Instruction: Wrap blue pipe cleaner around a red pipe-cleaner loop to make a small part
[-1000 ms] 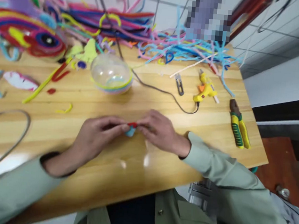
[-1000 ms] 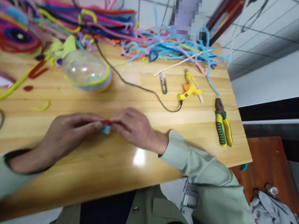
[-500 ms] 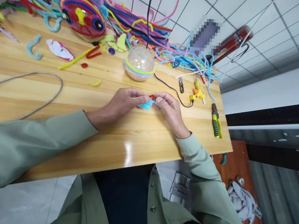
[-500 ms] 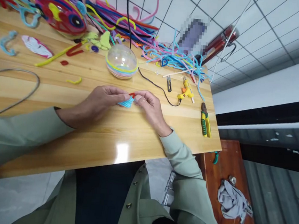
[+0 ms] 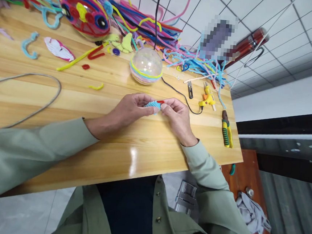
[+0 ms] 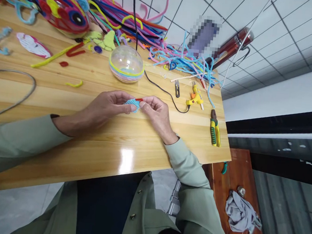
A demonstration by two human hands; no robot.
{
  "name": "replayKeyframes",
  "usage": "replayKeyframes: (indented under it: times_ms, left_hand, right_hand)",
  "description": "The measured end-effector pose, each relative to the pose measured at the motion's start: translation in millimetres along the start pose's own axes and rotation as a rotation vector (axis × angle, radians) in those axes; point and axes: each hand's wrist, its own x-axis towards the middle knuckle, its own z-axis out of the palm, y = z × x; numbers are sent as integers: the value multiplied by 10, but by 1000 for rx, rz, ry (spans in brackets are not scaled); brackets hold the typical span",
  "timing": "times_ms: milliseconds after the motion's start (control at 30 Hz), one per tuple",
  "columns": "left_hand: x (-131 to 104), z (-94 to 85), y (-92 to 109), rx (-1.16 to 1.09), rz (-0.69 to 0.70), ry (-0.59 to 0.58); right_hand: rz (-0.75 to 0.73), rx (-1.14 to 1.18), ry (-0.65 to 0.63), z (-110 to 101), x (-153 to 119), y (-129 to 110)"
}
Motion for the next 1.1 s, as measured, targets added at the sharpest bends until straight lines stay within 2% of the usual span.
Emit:
replayKeyframes:
  times_ms: [200, 400, 500, 800, 1100]
  left_hand:
    - [12, -23, -14, 104, 10, 1]
    - [0, -19, 9, 79, 40, -20]
    - [1, -18, 3, 79, 51, -22]
    - [15, -23, -90, 110, 116, 28]
    - [-17, -2, -99, 91, 103, 76]
  right_hand:
    - [-15, -7, -32, -18, -1, 23]
    - [-42, -28, -85, -13, -22, -13]
    - [-58, -80, -70, -5, -35, 4]
    - [-45, -95, -47, 4, -53, 30]
    - [-4, -69, -119, -45, -67, -54]
